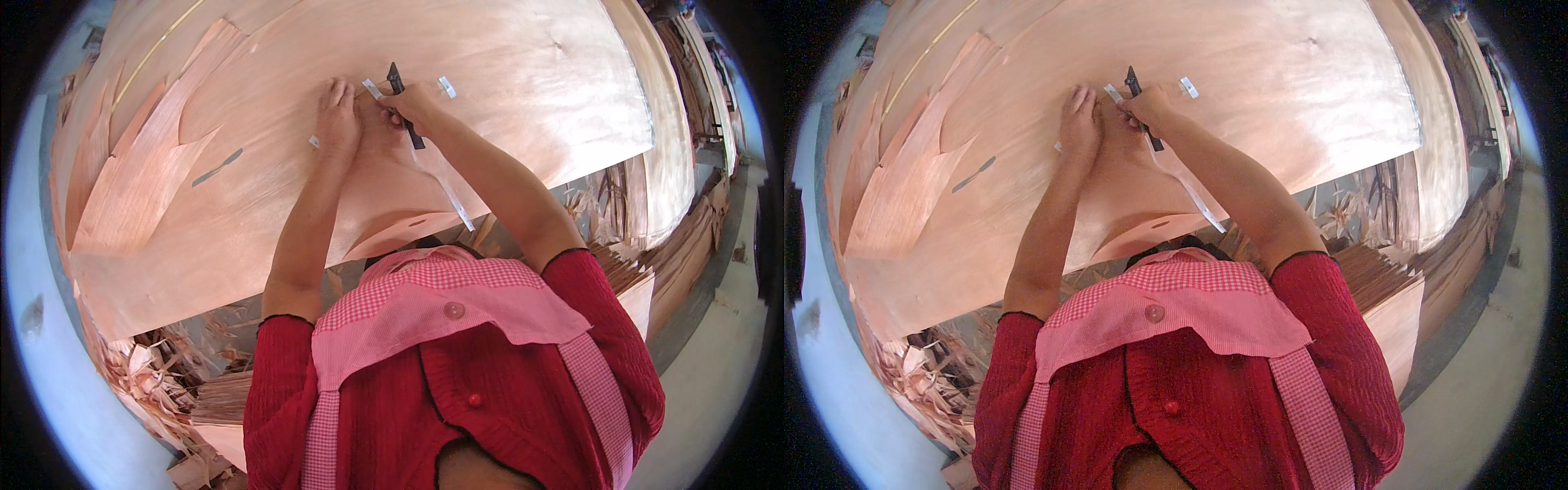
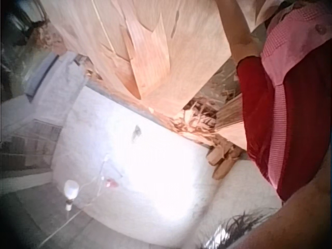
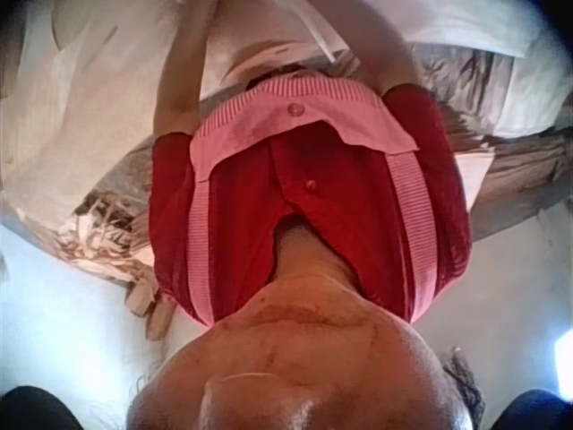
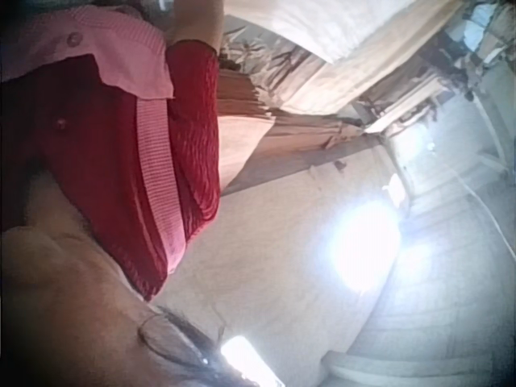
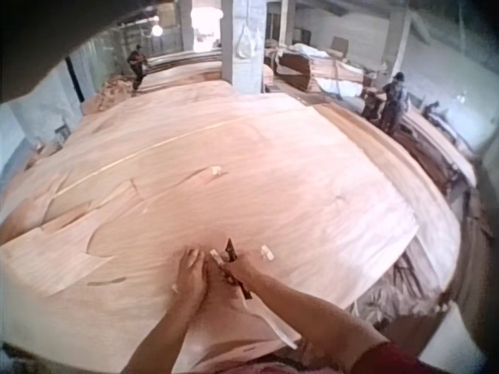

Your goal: The person uses a utility knife to cut shapes out of thin wood veneer sheets, removing the cut-outs and measuring sections with a ruler.

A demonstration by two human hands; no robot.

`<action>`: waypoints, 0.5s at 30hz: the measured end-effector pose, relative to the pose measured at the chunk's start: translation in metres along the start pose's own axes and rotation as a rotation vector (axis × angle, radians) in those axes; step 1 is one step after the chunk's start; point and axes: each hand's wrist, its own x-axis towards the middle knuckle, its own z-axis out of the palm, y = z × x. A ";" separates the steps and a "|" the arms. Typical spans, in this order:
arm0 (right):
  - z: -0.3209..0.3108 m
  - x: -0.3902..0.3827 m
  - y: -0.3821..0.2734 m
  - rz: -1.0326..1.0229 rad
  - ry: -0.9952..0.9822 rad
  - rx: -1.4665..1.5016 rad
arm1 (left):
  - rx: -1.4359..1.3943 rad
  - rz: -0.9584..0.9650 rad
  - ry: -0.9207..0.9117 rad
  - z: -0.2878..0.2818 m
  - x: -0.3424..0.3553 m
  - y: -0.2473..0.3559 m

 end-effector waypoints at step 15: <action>-0.069 -0.047 0.022 -0.001 -0.261 -0.332 | -0.058 0.123 -0.065 -0.020 -0.020 0.039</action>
